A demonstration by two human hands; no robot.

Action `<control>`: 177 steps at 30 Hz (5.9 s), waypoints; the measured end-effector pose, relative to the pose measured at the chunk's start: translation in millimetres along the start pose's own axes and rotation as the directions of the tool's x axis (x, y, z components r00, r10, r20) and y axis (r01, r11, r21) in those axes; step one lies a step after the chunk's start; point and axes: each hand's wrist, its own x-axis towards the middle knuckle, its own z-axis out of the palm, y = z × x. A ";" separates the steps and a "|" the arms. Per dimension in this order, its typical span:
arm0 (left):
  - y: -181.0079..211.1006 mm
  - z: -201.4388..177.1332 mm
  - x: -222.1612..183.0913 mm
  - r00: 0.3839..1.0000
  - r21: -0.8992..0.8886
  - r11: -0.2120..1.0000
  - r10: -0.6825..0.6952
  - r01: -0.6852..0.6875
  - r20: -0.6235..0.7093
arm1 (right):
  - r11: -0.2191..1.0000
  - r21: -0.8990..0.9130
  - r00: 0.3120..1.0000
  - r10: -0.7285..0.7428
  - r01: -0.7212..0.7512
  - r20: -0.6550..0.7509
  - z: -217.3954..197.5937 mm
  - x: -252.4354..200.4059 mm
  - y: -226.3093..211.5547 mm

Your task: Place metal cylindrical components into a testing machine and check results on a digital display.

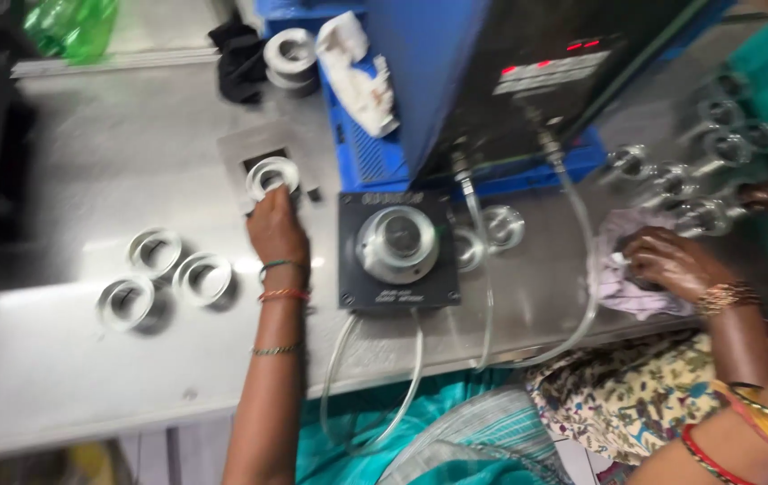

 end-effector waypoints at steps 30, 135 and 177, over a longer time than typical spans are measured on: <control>-102.6 120.7 -32.7 0.997 -0.174 0.985 0.009 -0.022 -0.074 | 0.664 0.657 -0.819 0.115 -0.357 -0.561 -269.7 -101.5 -175.9; 34.3 -11.2 9.9 0.920 0.113 0.931 -0.361 0.347 0.150 | 0.615 0.528 0.783 0.599 -0.585 0.169 -177.0 117.8 -314.5; 159.3 -87.6 7.0 0.895 -0.316 0.943 0.048 0.106 0.444 | 0.093 0.991 0.636 0.760 0.094 -0.132 -253.2 113.6 -240.9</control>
